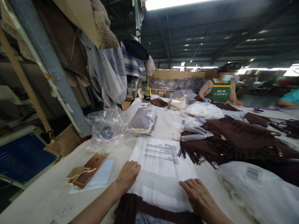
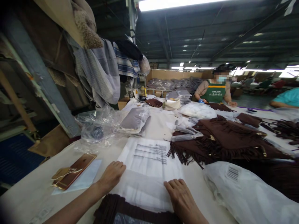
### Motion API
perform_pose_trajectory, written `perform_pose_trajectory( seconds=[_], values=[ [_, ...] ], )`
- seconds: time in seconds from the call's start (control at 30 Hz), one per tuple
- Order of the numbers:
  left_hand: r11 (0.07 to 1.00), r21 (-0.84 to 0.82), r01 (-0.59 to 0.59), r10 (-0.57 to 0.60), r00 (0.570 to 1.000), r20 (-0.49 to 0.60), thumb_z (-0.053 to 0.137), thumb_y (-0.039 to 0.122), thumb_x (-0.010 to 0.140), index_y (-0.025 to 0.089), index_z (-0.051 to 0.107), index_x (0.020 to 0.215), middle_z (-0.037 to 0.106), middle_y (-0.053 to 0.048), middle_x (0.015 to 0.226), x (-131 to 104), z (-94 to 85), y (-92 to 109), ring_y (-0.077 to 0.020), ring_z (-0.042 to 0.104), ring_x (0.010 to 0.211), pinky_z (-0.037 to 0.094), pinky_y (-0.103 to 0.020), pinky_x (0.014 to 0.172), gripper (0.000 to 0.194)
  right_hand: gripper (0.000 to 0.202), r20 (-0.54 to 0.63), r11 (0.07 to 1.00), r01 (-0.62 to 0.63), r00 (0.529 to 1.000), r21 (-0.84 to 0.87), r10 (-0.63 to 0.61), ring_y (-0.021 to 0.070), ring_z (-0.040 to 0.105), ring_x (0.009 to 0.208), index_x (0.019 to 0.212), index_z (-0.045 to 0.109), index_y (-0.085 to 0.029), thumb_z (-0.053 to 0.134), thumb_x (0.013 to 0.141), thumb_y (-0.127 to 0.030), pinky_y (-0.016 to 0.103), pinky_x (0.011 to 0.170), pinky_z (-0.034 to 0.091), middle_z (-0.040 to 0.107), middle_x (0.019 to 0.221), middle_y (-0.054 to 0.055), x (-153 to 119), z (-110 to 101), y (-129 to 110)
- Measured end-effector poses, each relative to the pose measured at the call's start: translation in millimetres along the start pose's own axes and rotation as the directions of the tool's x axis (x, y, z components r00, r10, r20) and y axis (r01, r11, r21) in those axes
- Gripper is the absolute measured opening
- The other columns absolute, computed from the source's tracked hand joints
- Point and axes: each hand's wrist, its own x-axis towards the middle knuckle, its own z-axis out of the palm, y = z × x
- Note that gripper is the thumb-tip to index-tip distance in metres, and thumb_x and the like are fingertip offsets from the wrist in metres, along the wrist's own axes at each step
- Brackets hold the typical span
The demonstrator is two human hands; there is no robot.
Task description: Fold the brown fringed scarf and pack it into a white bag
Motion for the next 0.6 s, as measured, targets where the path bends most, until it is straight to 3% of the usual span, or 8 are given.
perform_pose_trajectory(
  seconds=[0.17, 0.33, 0.4, 0.47, 0.6],
  values=[
    [0.992, -0.056, 0.115, -0.116, 0.993, -0.015, 0.033, -0.007, 0.077, 0.011, 0.058, 0.087, 0.062, -0.013, 0.091, -16, -3.5, -17, -0.0242, 0.058, 0.091, 0.042, -0.038, 0.081, 0.033, 0.031, -0.084, 0.991, -0.115, 0.990, -0.073, 0.109, 0.0163, 0.055, 0.064, 0.086, 0.061, -0.020, 0.038, 0.077, 0.000, 0.029, 0.062, 0.036, 0.064, 0.073, 0.003, -29, -9, 17],
    [0.919, -0.289, 0.268, -0.300, 0.951, -0.071, 0.032, -0.004, 0.078, 0.012, 0.059, 0.082, 0.063, -0.013, 0.088, -27, -5.6, -24, -0.0247, 0.059, 0.088, 0.040, -0.039, 0.081, 0.031, 0.030, -0.116, 0.925, -0.368, 0.919, 0.094, 0.378, 0.0178, 0.059, 0.066, 0.094, 0.064, -0.022, 0.038, 0.080, -0.016, 0.029, 0.061, 0.042, 0.066, 0.079, 0.005, -38, -10, 17],
    [0.833, -0.442, 0.333, -0.406, 0.911, -0.080, 0.036, 0.002, 0.081, 0.014, 0.059, 0.080, 0.064, -0.010, 0.082, -29, -6.3, -26, -0.0246, 0.060, 0.084, 0.041, -0.037, 0.077, 0.026, 0.027, -0.096, 0.842, -0.494, 0.848, 0.216, 0.522, 0.0170, 0.060, 0.061, 0.091, 0.066, -0.022, 0.042, 0.079, -0.026, 0.028, 0.056, 0.044, 0.067, 0.078, 0.005, -37, -10, 12],
    [0.691, -0.619, 0.374, -0.509, 0.859, -0.049, 0.042, 0.007, 0.080, 0.015, 0.059, 0.074, 0.063, -0.006, 0.073, -29, -7.0, -28, -0.0220, 0.062, 0.075, 0.043, -0.031, 0.070, 0.020, 0.026, -0.047, 0.704, -0.614, 0.741, 0.357, 0.670, 0.0162, 0.060, 0.053, 0.086, 0.066, -0.021, 0.046, 0.076, -0.035, 0.027, 0.049, 0.045, 0.068, 0.072, 0.004, -35, -10, 6],
    [0.229, -0.909, 0.348, -0.651, 0.749, 0.123, 0.048, 0.014, 0.079, 0.014, 0.059, 0.076, 0.062, -0.002, 0.060, -24, -9.0, -24, -0.0127, 0.054, 0.048, 0.032, -0.019, 0.041, 0.011, 0.040, 0.112, 0.346, -0.711, 0.511, 0.613, 0.852, 0.0183, 0.063, 0.055, 0.085, 0.065, -0.016, 0.056, 0.067, -0.050, 0.028, 0.048, 0.051, 0.069, 0.067, 0.004, -28, -10, -2]
  ],
)
